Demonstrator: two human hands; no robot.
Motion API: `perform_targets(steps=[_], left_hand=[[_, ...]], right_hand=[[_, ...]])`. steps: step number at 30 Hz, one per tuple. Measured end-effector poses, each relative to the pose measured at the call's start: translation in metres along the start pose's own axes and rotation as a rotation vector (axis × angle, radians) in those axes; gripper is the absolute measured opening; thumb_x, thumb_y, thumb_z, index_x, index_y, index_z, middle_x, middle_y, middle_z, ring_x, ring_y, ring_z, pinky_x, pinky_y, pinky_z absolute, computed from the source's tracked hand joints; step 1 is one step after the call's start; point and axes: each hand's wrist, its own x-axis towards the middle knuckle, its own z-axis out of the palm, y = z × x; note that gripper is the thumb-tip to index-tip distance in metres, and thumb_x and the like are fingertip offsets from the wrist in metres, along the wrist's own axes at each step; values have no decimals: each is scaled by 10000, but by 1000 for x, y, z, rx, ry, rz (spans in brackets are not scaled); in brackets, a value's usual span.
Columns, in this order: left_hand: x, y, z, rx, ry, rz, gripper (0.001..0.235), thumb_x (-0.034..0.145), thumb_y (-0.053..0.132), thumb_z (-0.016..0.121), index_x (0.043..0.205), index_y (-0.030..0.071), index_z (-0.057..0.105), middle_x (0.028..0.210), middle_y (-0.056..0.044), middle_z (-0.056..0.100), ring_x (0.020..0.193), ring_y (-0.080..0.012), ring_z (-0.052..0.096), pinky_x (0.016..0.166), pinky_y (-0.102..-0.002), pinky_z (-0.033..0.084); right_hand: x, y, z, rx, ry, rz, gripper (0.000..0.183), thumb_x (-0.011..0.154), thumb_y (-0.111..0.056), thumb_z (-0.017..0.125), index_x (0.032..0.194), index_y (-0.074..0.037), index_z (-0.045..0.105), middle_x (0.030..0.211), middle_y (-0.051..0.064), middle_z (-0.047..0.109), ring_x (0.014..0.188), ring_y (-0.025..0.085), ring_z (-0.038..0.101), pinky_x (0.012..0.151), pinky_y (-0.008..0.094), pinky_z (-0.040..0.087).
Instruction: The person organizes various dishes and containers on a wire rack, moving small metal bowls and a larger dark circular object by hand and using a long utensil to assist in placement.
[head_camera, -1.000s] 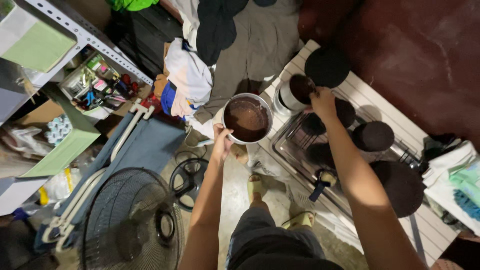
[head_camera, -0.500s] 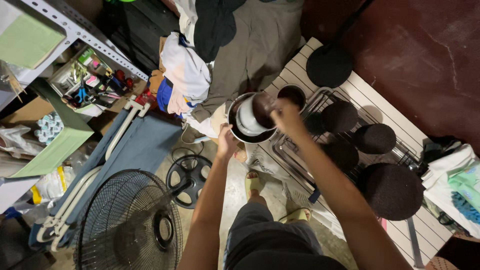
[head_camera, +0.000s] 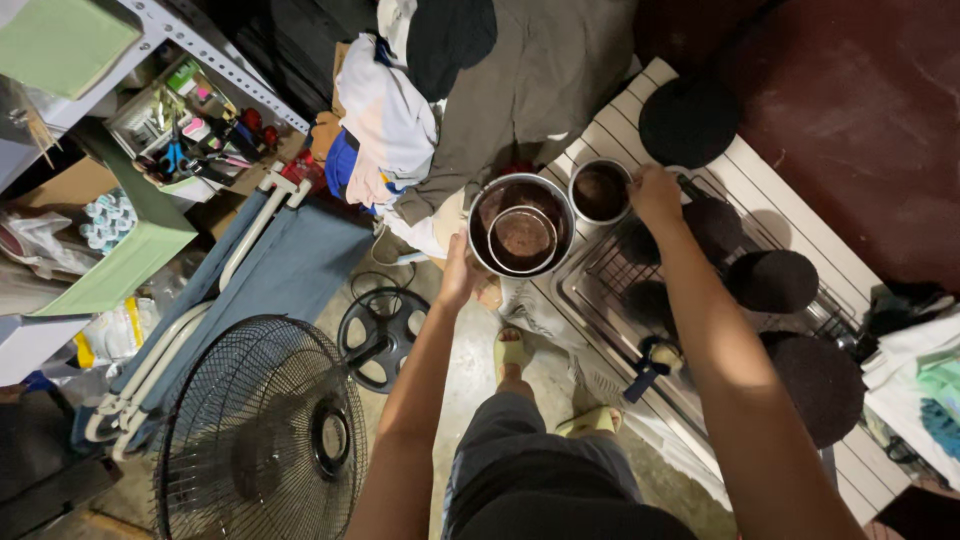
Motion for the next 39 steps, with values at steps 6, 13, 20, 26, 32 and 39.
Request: perform_targets(steps=[6,13,20,26,32,39], left_hand=[[10,-4,-18,422,44,207,440,1099,487,483,1215,63,516,1179,-42,525,1104,-118,503,1008,-258,414],[21,-12,-15,609,23,330,382,1107,450,515,984,88,502,902,19,439,858,-99,420,795,-250,403],[43,4,46,674,117,54,374,986,499,535,971,127,506,865,-17,510,761,-160,591,715,-447,617],[129,4,80,1139,134,394,491,1032,585,462,1227,138,527,1135,-260,674,1082,-484,614,927,-514,488],[154,19,110,1221,-17,275,646,975,679,393,1455,251,457,1459,-203,506,1337,-460,428,1078,-508,332],[70,37,170,1190,37,933,608,900,217,698,1432,6,491,1448,-308,455,1365,-469,424,1167,-495,330]], right_hand=[[-4,-14,-25,133,-137,137,243,837,-182,797,979,-1,719,934,207,733,856,359,739,828,445,567],[-52,-107,-59,-53,235,-516,218,879,-92,711,1071,-6,654,1051,194,662,909,356,668,770,464,564],[-110,-128,-43,-414,105,-736,341,856,-47,622,1191,-108,616,1151,136,562,1061,342,606,810,433,559],[-105,-105,-32,-364,218,-487,563,848,-50,645,1405,-101,574,1190,175,529,1086,392,568,960,501,489],[-101,-106,-51,-223,256,-291,745,693,-19,668,1410,-197,577,1294,255,501,1153,471,552,941,528,491],[-196,-97,-83,221,447,-105,207,929,-213,756,1057,-85,655,1040,118,669,798,292,715,675,380,554]])
